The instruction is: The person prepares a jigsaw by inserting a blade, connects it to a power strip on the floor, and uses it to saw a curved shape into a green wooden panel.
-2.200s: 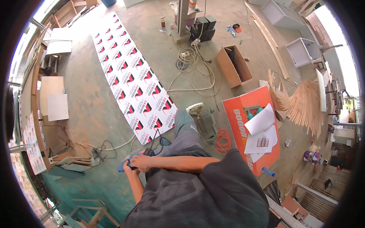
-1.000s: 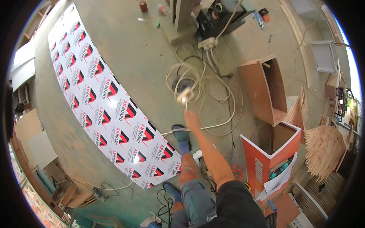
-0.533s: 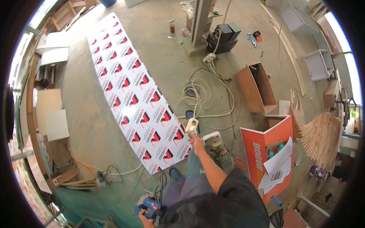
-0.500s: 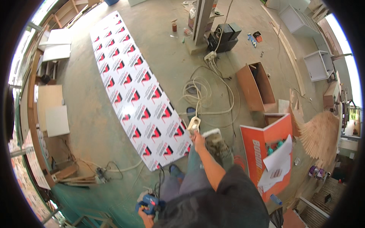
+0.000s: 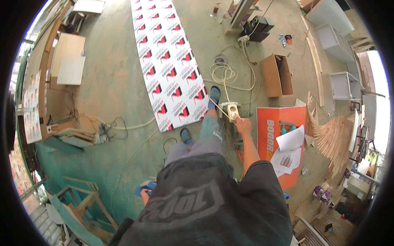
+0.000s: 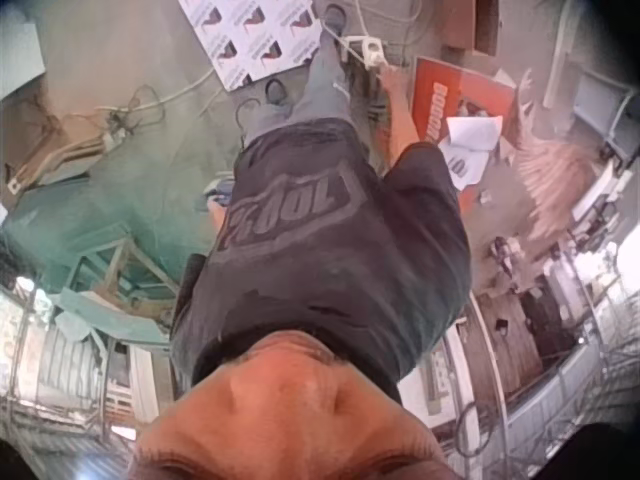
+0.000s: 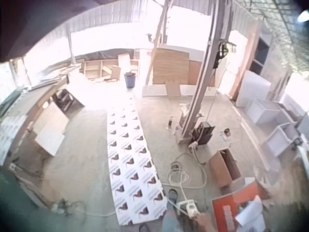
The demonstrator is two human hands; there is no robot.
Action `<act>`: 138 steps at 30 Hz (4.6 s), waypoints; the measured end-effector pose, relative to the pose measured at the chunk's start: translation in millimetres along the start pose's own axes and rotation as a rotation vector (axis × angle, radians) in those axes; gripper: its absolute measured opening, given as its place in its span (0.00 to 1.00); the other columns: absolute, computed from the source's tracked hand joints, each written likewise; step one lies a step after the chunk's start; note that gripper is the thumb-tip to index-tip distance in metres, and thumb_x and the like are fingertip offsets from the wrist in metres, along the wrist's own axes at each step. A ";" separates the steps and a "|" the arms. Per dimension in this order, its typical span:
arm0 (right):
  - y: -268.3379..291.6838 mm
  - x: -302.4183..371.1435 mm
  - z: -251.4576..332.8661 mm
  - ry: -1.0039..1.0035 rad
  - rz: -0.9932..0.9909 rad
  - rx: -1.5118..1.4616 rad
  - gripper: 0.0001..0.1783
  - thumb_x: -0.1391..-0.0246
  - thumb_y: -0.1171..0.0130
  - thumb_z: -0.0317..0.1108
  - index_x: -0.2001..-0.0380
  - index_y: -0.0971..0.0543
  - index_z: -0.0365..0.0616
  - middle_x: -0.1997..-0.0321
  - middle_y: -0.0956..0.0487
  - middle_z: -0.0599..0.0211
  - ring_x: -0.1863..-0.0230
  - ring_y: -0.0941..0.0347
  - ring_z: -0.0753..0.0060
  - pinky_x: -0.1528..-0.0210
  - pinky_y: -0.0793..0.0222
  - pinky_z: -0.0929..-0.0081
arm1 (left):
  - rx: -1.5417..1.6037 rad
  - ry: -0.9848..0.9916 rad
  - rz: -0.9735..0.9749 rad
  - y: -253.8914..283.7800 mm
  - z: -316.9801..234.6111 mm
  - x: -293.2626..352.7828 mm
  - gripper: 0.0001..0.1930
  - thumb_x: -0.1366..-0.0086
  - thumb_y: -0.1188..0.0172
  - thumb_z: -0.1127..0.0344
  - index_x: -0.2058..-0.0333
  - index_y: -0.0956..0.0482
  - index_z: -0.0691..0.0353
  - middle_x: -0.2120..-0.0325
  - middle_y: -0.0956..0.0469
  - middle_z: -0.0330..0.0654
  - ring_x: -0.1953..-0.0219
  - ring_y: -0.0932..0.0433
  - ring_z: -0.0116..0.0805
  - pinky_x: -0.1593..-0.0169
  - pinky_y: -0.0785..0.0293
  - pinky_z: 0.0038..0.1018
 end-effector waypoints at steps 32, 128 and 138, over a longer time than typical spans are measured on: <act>62.0 539.3 290.7 1.249 1.100 -0.142 0.12 0.35 0.48 0.39 0.59 0.22 0.42 0.70 0.20 0.46 0.63 0.22 0.35 0.60 0.29 0.43 | 0.096 -0.282 0.201 107.4 76.0 24.1 0.06 0.49 0.46 0.68 0.74 0.34 0.53 0.83 0.34 0.36 0.82 0.33 0.32 0.76 0.31 0.30; -847.1 1678.8 354.4 0.917 2.636 0.927 0.36 0.34 0.50 0.66 0.45 0.22 0.43 0.50 0.19 0.58 0.50 0.21 0.60 0.46 0.28 0.61 | 1.410 -0.574 0.542 1098.3 -457.3 -100.3 0.06 0.36 0.43 0.70 0.64 0.31 0.62 0.77 0.34 0.35 0.76 0.32 0.26 0.65 0.29 0.27; -817.8 1544.9 461.1 1.325 2.024 0.830 0.29 0.44 0.35 0.63 0.66 0.13 0.44 0.65 0.15 0.54 0.61 0.18 0.53 0.60 0.25 0.59 | 1.333 -0.426 0.272 1093.7 -358.2 -119.3 0.09 0.35 0.43 0.72 0.57 0.26 0.66 0.74 0.31 0.37 0.68 0.25 0.32 0.54 0.24 0.34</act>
Point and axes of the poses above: each hand's wrist, its own x-axis away from the middle knuckle, its own y-axis out of the back of the hand, z = x × y, the point moved 9 cm from there along -x, towards the middle knuckle
